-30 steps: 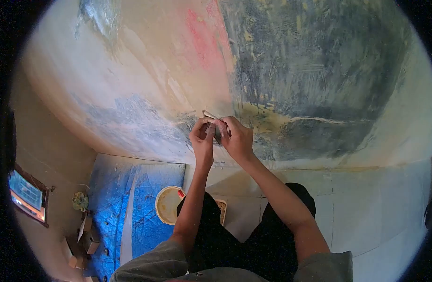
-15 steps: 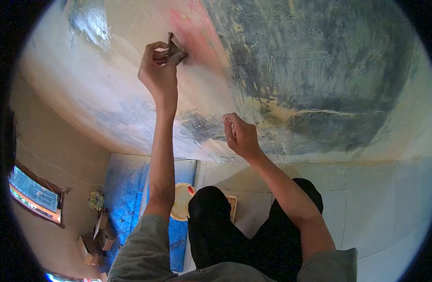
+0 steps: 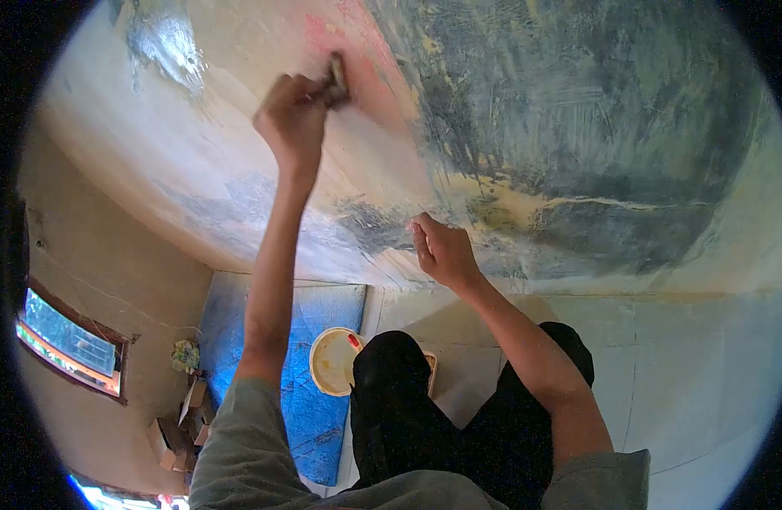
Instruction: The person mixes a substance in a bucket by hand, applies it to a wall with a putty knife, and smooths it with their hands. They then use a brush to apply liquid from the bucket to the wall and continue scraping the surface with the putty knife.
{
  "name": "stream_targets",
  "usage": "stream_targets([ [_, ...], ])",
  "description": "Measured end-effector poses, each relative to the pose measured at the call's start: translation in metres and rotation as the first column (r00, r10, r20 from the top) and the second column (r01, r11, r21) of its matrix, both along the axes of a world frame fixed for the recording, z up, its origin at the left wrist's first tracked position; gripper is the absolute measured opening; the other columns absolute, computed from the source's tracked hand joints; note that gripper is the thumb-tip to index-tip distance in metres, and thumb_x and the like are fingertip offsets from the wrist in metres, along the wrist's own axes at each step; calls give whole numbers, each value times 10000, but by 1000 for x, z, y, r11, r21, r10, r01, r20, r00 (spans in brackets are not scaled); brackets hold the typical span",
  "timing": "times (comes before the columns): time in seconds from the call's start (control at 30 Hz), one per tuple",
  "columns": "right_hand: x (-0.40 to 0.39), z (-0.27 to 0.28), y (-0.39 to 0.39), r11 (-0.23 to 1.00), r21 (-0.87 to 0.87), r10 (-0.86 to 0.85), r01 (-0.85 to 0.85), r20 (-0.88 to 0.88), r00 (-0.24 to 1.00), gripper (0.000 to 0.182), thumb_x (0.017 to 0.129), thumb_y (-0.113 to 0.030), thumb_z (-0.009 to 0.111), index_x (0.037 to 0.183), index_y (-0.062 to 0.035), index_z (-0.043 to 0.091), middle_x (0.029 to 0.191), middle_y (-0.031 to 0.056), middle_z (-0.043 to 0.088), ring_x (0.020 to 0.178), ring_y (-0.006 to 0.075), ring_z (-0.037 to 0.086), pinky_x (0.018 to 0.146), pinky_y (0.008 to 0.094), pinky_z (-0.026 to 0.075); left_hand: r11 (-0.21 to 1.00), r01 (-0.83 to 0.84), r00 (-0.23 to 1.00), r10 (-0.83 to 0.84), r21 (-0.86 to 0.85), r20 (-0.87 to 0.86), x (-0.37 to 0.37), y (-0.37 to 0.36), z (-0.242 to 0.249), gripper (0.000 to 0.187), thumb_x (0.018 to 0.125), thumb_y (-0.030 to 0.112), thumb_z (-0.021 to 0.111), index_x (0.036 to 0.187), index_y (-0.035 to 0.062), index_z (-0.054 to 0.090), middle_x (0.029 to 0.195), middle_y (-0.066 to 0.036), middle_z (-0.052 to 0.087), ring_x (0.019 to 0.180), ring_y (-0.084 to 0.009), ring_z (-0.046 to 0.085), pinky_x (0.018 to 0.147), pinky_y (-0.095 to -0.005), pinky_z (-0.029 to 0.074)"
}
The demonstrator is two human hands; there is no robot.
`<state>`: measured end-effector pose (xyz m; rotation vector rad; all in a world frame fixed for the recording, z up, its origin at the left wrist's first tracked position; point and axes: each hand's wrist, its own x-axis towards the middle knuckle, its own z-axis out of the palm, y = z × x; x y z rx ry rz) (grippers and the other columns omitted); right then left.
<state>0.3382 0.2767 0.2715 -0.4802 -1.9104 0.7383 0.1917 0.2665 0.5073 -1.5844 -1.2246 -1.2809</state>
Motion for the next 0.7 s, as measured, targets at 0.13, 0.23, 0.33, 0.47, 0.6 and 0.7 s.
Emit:
stream_targets([
  [0.13, 6, 8, -3, 999, 29, -15, 15, -15, 1000, 98, 957, -160, 501, 978, -83, 557, 712, 86, 645, 492, 246, 591, 485, 354, 460, 969, 102, 941, -168, 226, 294, -7, 11, 51, 172, 635, -101, 703, 757, 19, 686, 691, -35, 661, 619, -83, 576, 597, -236, 469],
  [0.23, 15, 15, -3, 1000, -12, 1, -1, 0, 1000, 90, 954, -151, 503, 964, -77, 555, 706, 95, 641, 501, 255, 595, 491, 355, 463, 995, 98, 969, -103, -33, -223, -1, 5, 7, 137, 657, -99, 693, 722, 17, 659, 690, -39, 644, 623, -92, 588, 610, -261, 491],
  [0.33, 15, 7, 0, 999, 37, -26, 26, -10, 1000, 82, 950, -143, 508, 958, -74, 551, 685, 104, 627, 506, 253, 594, 490, 363, 459, 992, 128, 980, -127, -1, -156, -16, 6, 29, 218, 639, -112, 641, 750, 72, 677, 733, -51, 636, 687, -162, 647, 593, -280, 501],
  [0.47, 18, 13, -4, 1000, 20, 0, -1, 16, 1000, 75, 942, -141, 518, 954, -73, 549, 658, 109, 606, 515, 254, 594, 496, 376, 452, 986, 119, 993, -116, 115, -30, -11, 9, 37, 180, 673, -113, 649, 778, 32, 671, 742, -77, 633, 671, -145, 619, 596, -272, 496],
  [0.6, 26, 19, -10, 1000, 13, 22, -23, 110, 994, 74, 937, -135, 520, 956, -70, 549, 675, 111, 617, 541, 263, 606, 517, 375, 461, 969, 160, 925, -213, -186, -313, -14, 0, 29, 214, 667, -113, 632, 782, 63, 674, 763, -47, 645, 698, -153, 648, 612, -278, 507],
  [0.7, 29, 23, -11, 998, 52, 35, -40, 93, 995, 74, 934, -131, 520, 955, -66, 550, 711, 113, 640, 565, 270, 620, 532, 378, 472, 996, 60, 997, -57, 68, -55, -21, -2, 60, 246, 675, -123, 613, 801, 69, 700, 772, -57, 654, 678, -162, 643, 612, -279, 508],
])
